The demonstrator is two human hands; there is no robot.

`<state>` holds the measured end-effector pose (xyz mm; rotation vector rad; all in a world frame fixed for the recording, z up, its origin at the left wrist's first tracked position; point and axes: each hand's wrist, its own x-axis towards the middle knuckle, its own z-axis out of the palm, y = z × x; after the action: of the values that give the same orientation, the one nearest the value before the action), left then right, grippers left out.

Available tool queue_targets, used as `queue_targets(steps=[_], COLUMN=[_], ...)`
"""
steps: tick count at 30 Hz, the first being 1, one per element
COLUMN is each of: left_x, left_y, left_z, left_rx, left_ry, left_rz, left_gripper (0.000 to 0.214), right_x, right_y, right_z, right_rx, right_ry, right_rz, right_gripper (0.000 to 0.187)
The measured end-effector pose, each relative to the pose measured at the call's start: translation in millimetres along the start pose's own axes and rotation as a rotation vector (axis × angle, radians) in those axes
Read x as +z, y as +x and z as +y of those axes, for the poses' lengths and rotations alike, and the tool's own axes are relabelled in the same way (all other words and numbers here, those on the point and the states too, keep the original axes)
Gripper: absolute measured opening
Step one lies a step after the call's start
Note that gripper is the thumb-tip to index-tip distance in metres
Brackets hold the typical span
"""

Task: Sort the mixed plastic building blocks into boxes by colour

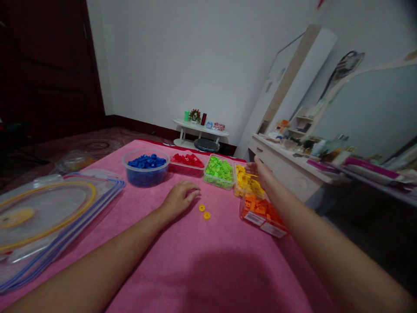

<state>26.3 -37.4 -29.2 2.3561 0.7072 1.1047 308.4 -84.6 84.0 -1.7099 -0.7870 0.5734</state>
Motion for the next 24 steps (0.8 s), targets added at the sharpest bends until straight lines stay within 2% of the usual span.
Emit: queue_targets(steps=[2, 4, 6, 9, 10, 13, 16, 18, 21, 22, 24], left_x=[1.7, 3.0, 3.7, 4.1, 4.3, 5.4, 6.5, 6.9, 7.2, 7.4, 7.8], left_y=[-1.2, -2.7, -4.2, -5.7, -6.0, -6.1, -6.1, -6.1, -6.1, -6.1, -6.3], left_z=[2.5, 2.0, -1.4, -8.5, -10.6, -14.4, -14.8, -14.3, -14.4, -14.8, -15.9], left_rx=[0.0, -0.01, -0.029, -0.062, -0.069, -0.077, -0.076, -0.073, -0.062, -0.058, -0.061], left_ry=[-0.01, -0.003, 0.012, 0.019, 0.016, 0.009, 0.023, 0.037, 0.049, 0.051, 0.054], left_rz=[-0.019, -0.028, -0.026, -0.013, -0.009, -0.014, -0.027, -0.035, -0.045, -0.049, -0.052], left_gripper=[0.02, 0.021, 0.022, 0.022, 0.022, 0.022, 0.022, 0.022, 0.022, 0.022, 0.022], right_x=[12.9, 29.6, 47.0, 69.8, 75.9, 86.5, 80.3, 65.8, 33.7, 22.1, 0.4], right_y=[-19.1, -46.6, -78.3, -120.8, -130.7, -143.0, -127.1, -101.4, -49.1, -31.4, -1.1], right_z=[-0.3, 5.9, 19.7, 48.3, 57.2, 72.1, 62.6, 45.6, 18.0, 10.9, 2.0], right_rx=[-0.204, -0.388, -0.488, -0.628, -0.646, -0.705, -0.796, -0.805, -0.728, -0.693, -0.504], right_ry=[-0.021, -0.146, -0.366, -0.633, -0.709, -0.801, -0.752, -0.771, -0.868, -0.877, -0.832], right_rz=[-0.059, -0.285, -0.555, -0.58, -0.569, -0.57, -0.575, -0.475, -0.197, -0.151, -0.089], right_gripper=[0.038, 0.034, 0.033, 0.059, 0.054, 0.024, 0.015, 0.014, 0.016, 0.017, 0.028])
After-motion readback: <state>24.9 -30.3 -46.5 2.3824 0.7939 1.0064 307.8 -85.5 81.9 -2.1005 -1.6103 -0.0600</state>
